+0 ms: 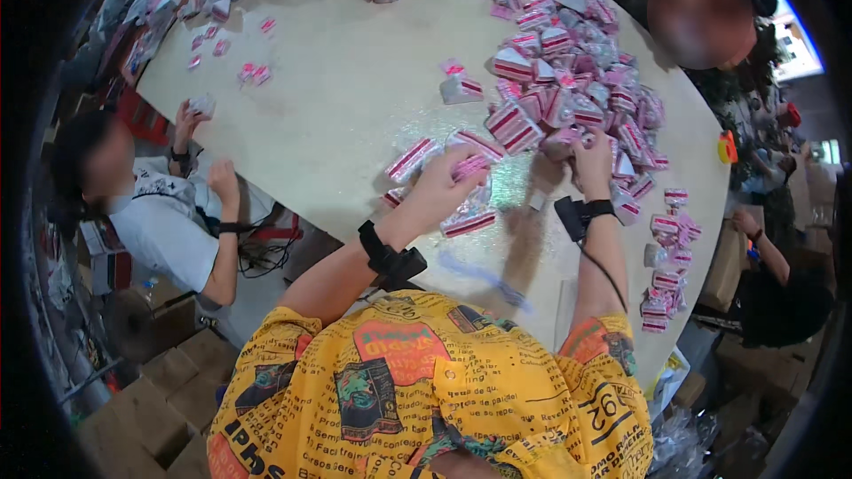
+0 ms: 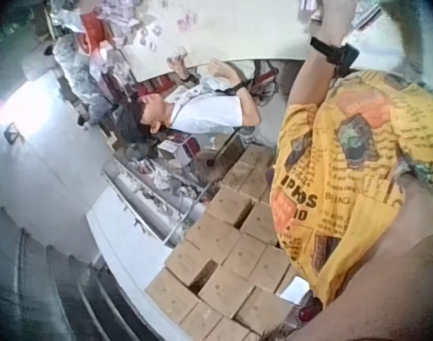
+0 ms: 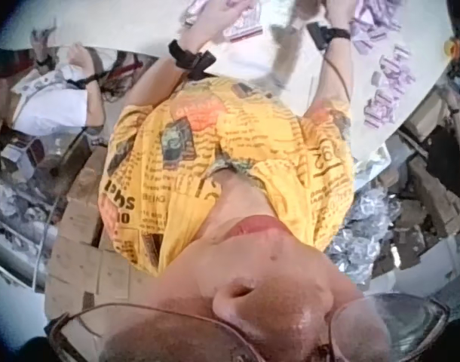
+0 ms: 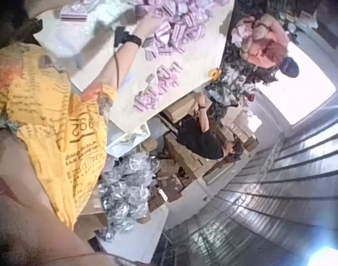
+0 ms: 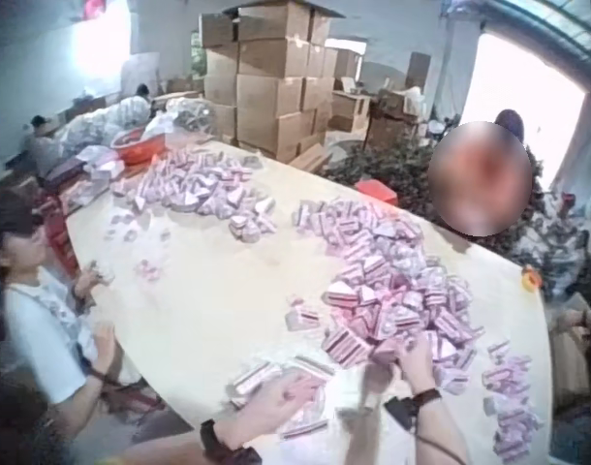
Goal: The person places small pink and white striped items into clear plastic bags, seals them, and stacks them on a table. Other people are also working at the same table, performing similar packaging tasks.
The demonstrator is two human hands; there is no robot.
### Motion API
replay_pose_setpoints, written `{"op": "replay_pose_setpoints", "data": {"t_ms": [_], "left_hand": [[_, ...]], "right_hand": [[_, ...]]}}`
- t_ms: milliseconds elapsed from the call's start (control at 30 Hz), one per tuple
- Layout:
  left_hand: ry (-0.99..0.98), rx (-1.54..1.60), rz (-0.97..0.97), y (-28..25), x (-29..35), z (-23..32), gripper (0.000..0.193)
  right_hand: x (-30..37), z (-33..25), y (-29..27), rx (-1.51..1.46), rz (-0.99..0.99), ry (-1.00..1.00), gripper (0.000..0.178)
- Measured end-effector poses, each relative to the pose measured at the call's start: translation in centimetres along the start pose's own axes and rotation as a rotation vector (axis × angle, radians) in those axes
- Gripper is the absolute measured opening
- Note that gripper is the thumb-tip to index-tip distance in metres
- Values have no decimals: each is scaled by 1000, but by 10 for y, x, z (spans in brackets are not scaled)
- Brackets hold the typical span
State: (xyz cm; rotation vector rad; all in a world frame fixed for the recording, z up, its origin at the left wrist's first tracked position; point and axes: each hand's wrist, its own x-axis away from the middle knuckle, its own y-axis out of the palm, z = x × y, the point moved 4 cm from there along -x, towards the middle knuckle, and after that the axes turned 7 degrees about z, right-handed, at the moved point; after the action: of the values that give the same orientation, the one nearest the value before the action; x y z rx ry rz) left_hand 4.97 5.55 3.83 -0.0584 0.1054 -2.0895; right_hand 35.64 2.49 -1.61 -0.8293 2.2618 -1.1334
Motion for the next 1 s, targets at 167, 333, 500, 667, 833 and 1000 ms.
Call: {"op": "replay_pose_setpoints", "data": {"t_ms": [167, 333, 500, 667, 833, 1000], "left_hand": [[281, -144, 34, -19, -4, 4, 26], [298, -123, 44, -29, -7, 2, 34], [289, -30, 21, -29, -9, 13, 45], [326, -16, -36, -21, -7, 30, 61], [409, 31, -98, 0, -2, 41, 65], [338, 35, -204, 19, 10, 54, 59]], "right_hand": [[-17, 36, 32, 183, 87, -243, 20], [-37, 11, -6, -354, 182, -218, 15], [-13, -57, -92, -651, -144, -173, 13], [60, -112, -142, -442, -644, -253, 13], [122, -165, -126, -347, -447, -728, 15], [147, -154, -103, -610, -279, -616, 13]]}}
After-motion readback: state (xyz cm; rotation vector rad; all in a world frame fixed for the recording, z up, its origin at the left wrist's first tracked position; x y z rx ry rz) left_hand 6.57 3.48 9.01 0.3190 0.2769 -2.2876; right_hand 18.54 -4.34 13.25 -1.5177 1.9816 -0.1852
